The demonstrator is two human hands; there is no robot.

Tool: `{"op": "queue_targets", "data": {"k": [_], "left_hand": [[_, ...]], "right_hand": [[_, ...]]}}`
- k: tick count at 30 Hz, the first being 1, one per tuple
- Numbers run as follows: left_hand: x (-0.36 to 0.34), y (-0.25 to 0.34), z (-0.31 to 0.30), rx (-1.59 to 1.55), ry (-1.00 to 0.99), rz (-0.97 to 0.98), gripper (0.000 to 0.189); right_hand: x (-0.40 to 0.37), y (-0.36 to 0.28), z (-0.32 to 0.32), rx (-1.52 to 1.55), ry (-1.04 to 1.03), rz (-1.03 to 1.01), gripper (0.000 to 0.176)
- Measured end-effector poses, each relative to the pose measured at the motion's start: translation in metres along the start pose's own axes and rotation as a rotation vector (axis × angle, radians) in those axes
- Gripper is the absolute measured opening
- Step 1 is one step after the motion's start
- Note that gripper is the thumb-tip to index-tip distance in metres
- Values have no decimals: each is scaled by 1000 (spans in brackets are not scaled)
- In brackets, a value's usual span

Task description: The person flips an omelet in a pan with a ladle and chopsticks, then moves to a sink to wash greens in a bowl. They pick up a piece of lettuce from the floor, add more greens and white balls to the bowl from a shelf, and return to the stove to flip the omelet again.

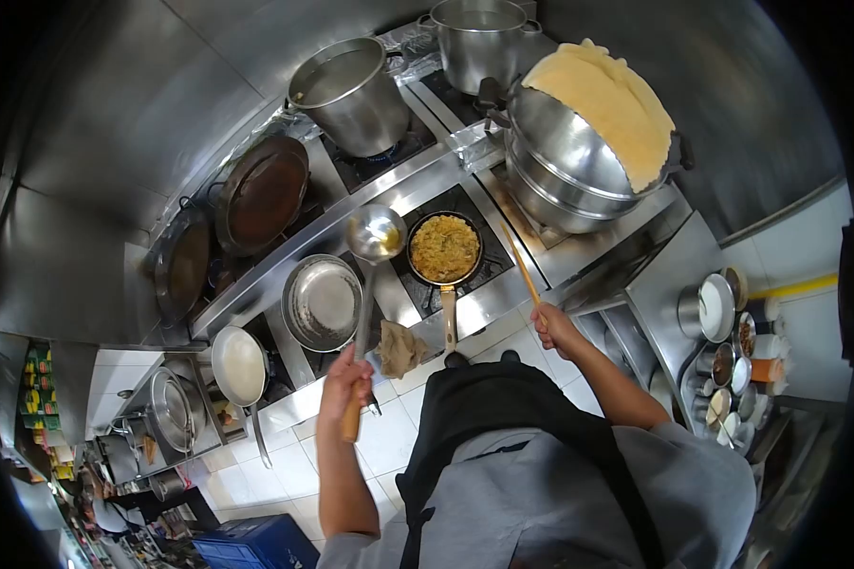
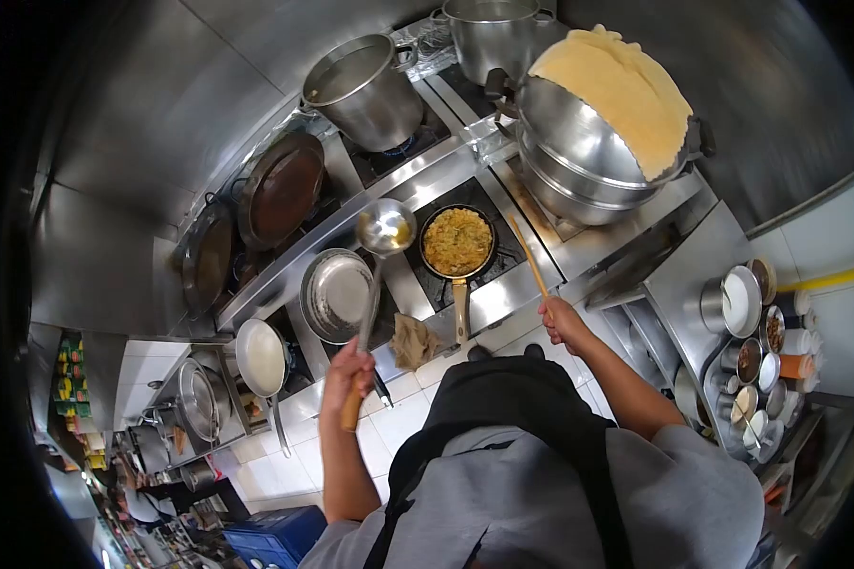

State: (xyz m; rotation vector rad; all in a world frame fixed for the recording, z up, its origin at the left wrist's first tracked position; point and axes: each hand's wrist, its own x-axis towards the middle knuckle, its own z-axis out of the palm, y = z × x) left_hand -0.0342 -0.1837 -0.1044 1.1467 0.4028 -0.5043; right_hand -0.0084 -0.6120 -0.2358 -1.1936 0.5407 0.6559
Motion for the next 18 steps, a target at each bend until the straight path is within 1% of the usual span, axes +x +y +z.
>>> {"op": "queue_targets", "data": {"k": [1,3,4,6,7,8,9,11,13,16,18], "left_hand": [[7,-21,5,47,81,-13,60],[14,-41,31,141,51,-72,59],[18,-51,41,147,54,-76,59],[26,-68,56,308,65,-68,56],[29,-76,61,313,72,-73,56],[33,-82,66,391,87,-44,55],[35,-85,72,470,101,-14,54],[38,-85,81,479,130,-25,53],[45,-85,84,582,204,-28,56],[58,-90,78,631,230,17,59],[67,-94,70,631,213,56,60]], "right_hand": [[0,-1,-7,15,4,-8,22],[-4,-2,-20,36,5,-11,21],[-7,-3,-26,39,13,-12,20],[-9,1,-40,46,16,-7,19],[-10,5,-48,44,20,4,18],[-10,9,-54,41,24,15,18],[-9,12,-61,48,18,19,18],[-10,20,-71,50,29,30,17],[-15,22,-78,75,25,17,17],[-22,24,-84,122,43,-7,17],[-26,24,-84,124,65,-8,17]]}}
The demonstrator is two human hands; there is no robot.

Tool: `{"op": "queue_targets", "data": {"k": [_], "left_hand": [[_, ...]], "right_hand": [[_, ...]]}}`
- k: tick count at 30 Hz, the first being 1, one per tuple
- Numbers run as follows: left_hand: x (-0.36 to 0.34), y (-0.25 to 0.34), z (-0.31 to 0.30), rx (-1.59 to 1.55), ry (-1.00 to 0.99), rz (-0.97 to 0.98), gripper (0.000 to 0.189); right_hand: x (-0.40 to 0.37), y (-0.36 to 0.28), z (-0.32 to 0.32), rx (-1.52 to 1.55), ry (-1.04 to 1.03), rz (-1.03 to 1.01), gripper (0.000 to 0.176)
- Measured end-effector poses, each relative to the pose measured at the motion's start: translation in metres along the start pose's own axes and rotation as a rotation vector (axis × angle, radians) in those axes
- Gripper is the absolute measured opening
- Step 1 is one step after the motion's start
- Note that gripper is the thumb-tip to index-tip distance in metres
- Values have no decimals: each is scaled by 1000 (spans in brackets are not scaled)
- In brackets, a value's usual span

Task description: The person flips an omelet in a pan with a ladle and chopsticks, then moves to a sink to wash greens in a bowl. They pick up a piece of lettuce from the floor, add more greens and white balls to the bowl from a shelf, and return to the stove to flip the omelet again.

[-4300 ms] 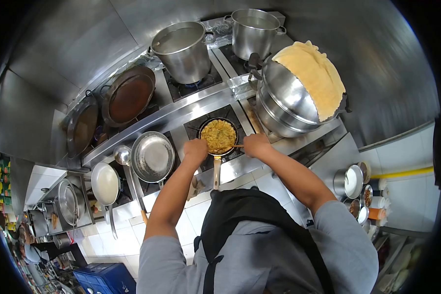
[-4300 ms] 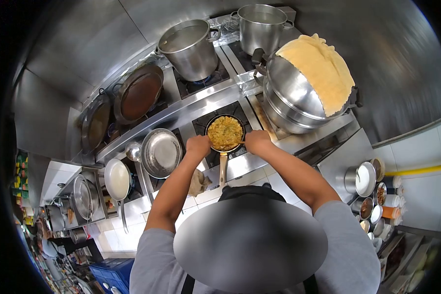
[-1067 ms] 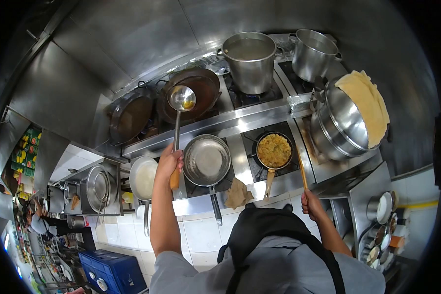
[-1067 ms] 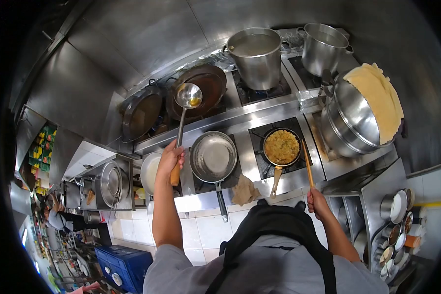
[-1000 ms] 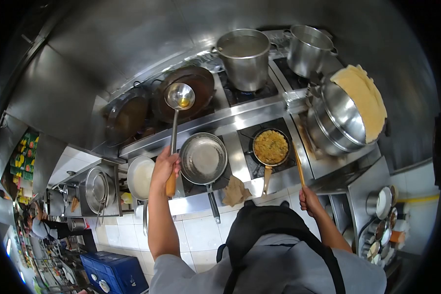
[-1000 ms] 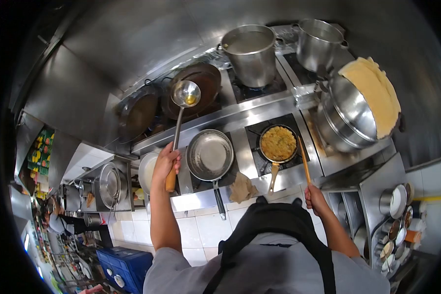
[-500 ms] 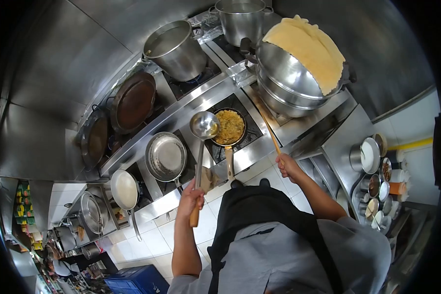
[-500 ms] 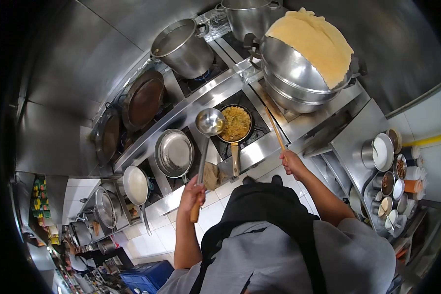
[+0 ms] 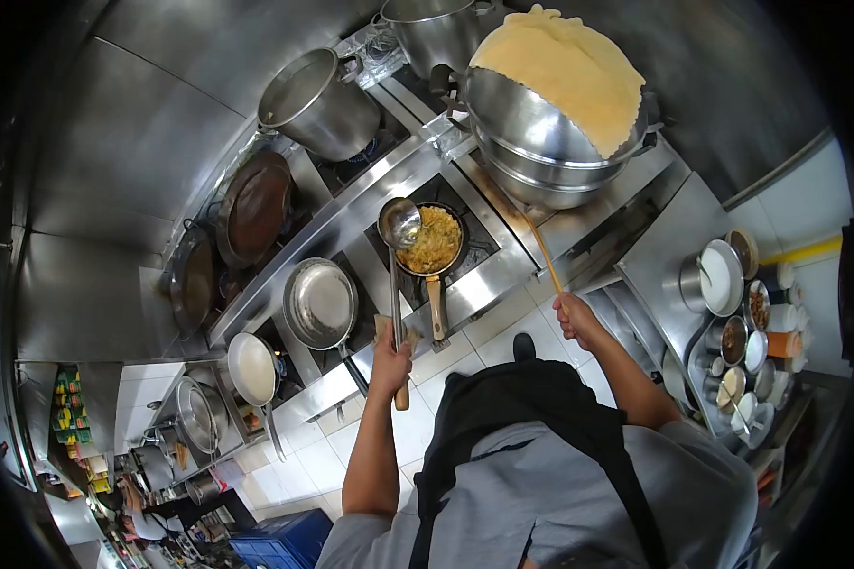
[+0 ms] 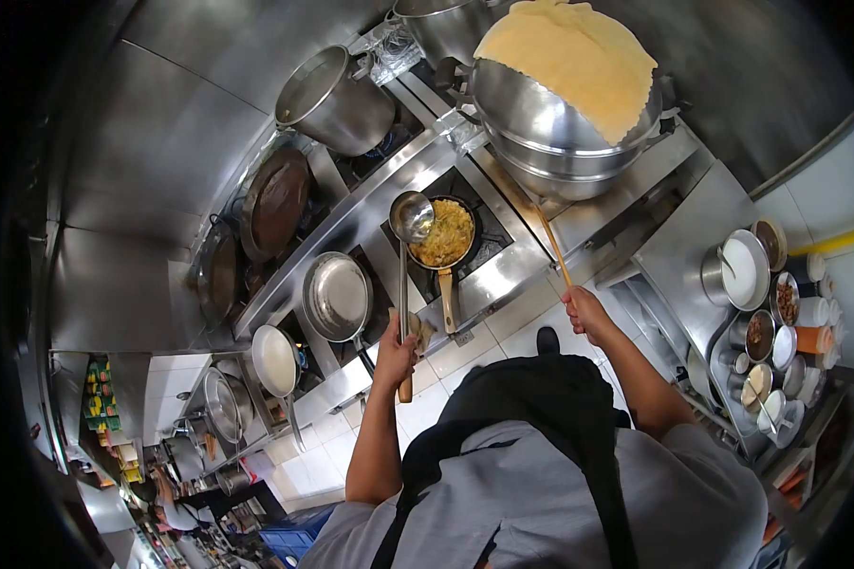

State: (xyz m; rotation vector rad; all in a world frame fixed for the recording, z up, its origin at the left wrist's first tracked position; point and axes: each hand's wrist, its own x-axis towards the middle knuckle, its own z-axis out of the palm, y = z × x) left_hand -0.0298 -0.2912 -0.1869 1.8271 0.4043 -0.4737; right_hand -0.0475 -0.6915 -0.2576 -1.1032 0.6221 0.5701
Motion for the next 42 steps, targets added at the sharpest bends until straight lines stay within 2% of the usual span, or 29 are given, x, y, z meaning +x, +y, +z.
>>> {"op": "queue_targets", "data": {"k": [2,4,5,7,8,11,13,15,16,17,19,20,21,23,25,26,27,29,30,32,35,39,40,41,42], "left_hand": [[5,-6,-4,-1,-11,44,61],[4,-6,-5,256,30,160,62],[4,-13,-9,257,25,167,62],[-1,-5,-11,621,145,604,65],[-10,-4,-15,589,88,375,68],[-42,16,-19,587,85,390,68],[-53,8,-23,596,97,391,70],[-53,-17,-26,638,188,530,72],[-50,-30,-28,707,133,395,75],[-41,-40,-33,699,139,398,75],[-30,-39,-43,-146,-269,-26,74],[-30,-41,-47,-418,-314,-75,71],[-28,-38,-54,-420,-315,-63,71],[-27,-33,-79,-980,-411,-15,60],[-27,2,-111,-876,-133,41,48],[-23,21,-132,-827,-71,100,43],[-13,33,-159,-746,-73,120,46],[0,71,-196,-387,92,308,51],[9,86,-212,-246,169,245,51],[38,92,-239,-75,284,254,55],[81,82,-273,96,371,234,60],[87,85,-279,124,374,156,62],[87,83,-279,138,386,187,47],[89,81,-281,140,385,188,47],[88,83,-281,162,364,188,37]], "right_hand": [[-2,3,1,7,27,-5,18],[-2,8,1,16,24,-16,18],[-3,11,3,19,29,-22,18],[-6,11,11,45,58,-8,17],[-6,14,15,43,60,-14,17],[-4,22,28,18,60,10,17],[-5,25,38,-18,34,-4,16],[-4,27,47,-18,33,-13,15],[-4,29,51,-17,29,-17,14],[-4,31,56,-25,28,-23,14],[-2,31,67,-40,47,-8,14],[-1,32,69,-46,34,-3,13],[-3,31,72,-50,32,-13,13],[-8,31,77,-68,25,-46,13],[-9,34,79,-88,16,-53,13],[-9,36,79,-75,40,-39,13],[-9,38,80,-61,67,-24,12],[-10,41,82,-67,46,-29,12],[-10,43,83,-52,47,-30,12],[-13,44,87,-62,33,-38,12],[-14,47,91,-61,30,-48,12],[-17,54,88,-35,47,-25,12],[-18,56,87,-29,57,-20,13],[-18,57,86,-27,57,-21,13],[-20,58,86,-25,62,-20,13]]}}
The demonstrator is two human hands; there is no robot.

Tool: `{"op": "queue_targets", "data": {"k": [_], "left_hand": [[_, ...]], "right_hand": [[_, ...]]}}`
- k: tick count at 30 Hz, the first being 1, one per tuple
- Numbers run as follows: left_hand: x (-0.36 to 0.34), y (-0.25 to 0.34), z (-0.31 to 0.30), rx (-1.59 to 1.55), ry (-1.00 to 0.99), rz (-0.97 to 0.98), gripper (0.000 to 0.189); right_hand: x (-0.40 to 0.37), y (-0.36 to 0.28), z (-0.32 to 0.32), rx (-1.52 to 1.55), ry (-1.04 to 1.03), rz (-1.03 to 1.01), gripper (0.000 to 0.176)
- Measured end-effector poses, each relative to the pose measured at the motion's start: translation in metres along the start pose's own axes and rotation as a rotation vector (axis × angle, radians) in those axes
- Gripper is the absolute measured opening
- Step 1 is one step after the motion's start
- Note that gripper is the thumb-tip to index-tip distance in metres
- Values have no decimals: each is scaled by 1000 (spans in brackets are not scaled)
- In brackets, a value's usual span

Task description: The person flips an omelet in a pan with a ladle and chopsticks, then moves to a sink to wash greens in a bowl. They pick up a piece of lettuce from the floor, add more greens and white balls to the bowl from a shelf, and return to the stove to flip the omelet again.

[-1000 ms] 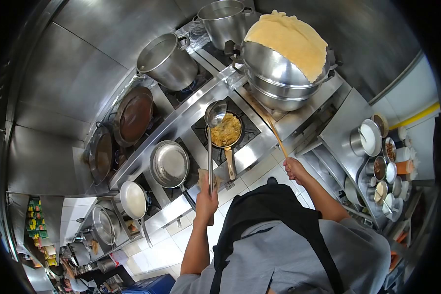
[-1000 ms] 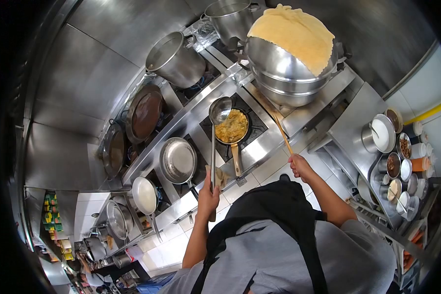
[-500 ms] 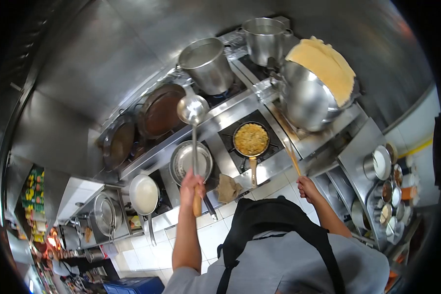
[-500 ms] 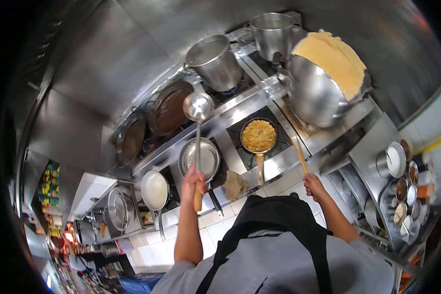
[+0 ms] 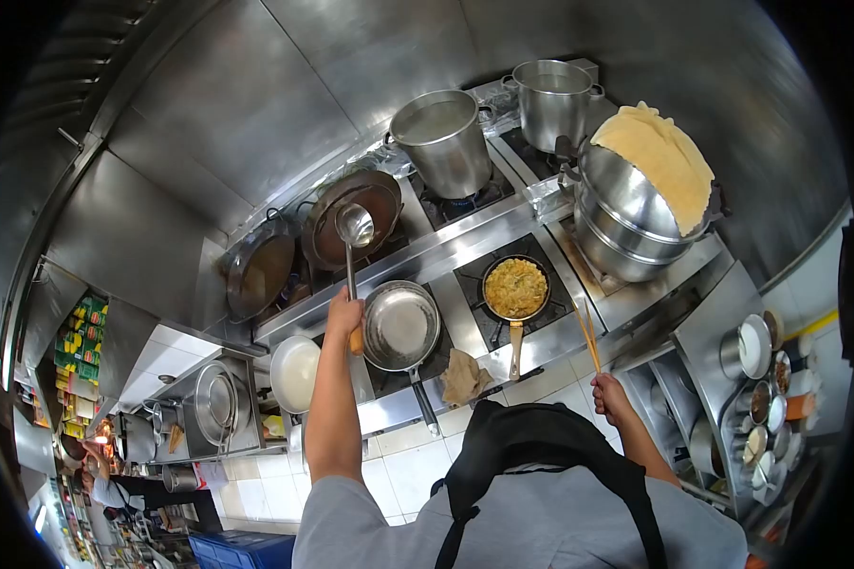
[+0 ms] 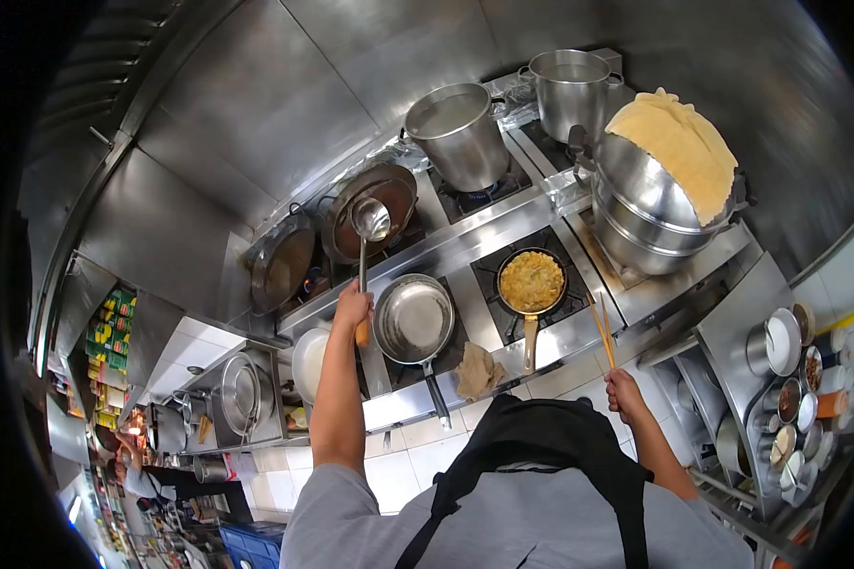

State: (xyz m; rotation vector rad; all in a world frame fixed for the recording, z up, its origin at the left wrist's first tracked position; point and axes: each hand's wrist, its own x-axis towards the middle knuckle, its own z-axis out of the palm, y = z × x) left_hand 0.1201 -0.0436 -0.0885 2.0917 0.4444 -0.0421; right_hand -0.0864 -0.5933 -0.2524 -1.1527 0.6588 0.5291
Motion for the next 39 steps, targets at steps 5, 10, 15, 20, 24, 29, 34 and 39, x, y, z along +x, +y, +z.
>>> {"op": "queue_targets", "data": {"k": [5,10,15,20,24,29,34,39], "left_hand": [[-14,9,2,-90,-14,-40,15],[-15,7,-9,-269,-79,-138,16],[-37,19,-18,-452,-94,-182,20],[-80,41,-12,-558,-97,-158,27],[-121,55,15,-547,-279,-173,37],[-159,38,71,-553,-404,-267,59],[-188,8,128,-348,-537,-313,73],[-221,3,151,-142,-518,-304,69]], "right_hand": [[1,4,-7,3,1,5,14],[7,3,-15,-14,-16,7,14],[15,0,-21,-46,1,9,15],[24,-1,-31,-64,-42,10,15],[25,-4,-34,-42,-9,17,13],[26,-10,-40,-26,16,29,8],[25,-11,-48,-29,43,41,6],[24,-15,-56,-14,40,51,6]]}}
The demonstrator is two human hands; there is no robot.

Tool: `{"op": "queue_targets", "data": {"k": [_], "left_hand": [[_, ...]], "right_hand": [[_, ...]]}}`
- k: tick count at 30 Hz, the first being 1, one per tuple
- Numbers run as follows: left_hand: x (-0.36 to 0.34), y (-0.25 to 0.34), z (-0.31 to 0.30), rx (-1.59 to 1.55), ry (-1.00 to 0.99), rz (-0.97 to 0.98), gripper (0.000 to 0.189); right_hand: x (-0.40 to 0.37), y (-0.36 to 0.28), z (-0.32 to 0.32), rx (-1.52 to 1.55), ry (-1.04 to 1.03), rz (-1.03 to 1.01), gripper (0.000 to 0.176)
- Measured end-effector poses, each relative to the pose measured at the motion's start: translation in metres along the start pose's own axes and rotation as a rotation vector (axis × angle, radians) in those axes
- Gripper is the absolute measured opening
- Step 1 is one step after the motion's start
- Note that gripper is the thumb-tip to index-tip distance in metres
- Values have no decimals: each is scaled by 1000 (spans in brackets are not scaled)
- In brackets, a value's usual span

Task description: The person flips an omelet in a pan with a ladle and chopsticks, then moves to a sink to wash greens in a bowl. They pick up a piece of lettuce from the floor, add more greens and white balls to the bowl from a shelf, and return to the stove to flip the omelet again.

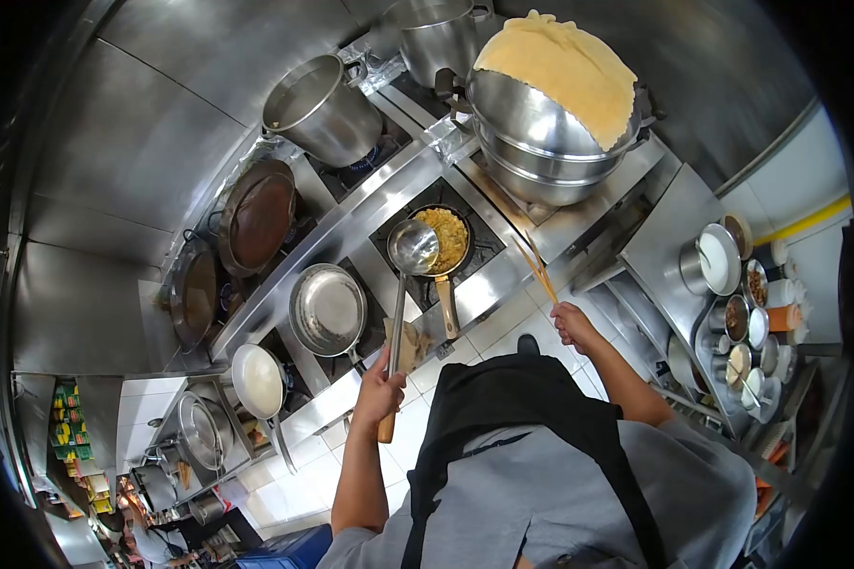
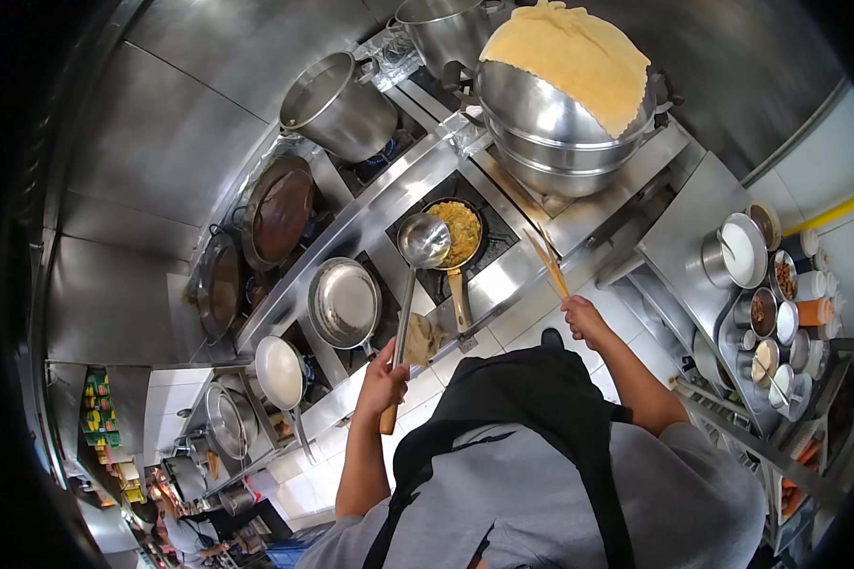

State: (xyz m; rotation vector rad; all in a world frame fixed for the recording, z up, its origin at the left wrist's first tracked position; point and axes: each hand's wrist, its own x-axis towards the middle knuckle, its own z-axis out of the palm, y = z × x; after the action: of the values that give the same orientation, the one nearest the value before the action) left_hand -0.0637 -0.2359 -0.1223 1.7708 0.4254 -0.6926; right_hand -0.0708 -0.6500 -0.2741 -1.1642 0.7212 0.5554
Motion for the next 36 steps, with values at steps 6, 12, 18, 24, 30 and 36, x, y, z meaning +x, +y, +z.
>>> {"op": "queue_targets", "data": {"k": [6,12,18,24,30,36], "left_hand": [[-15,-13,5,339,115,169,68],[-21,7,4,551,261,250,70],[-2,22,4,712,341,442,75],[-5,35,16,689,342,537,75],[-11,26,25,658,292,529,73],[-17,-18,43,638,332,563,69]], "right_hand": [[2,0,0,-18,-1,16,8],[5,1,5,-10,-32,21,8],[10,-2,14,-35,-27,13,8],[12,1,12,-49,-28,4,9],[9,2,10,-41,-25,17,8],[12,0,4,-32,-21,25,7]]}}
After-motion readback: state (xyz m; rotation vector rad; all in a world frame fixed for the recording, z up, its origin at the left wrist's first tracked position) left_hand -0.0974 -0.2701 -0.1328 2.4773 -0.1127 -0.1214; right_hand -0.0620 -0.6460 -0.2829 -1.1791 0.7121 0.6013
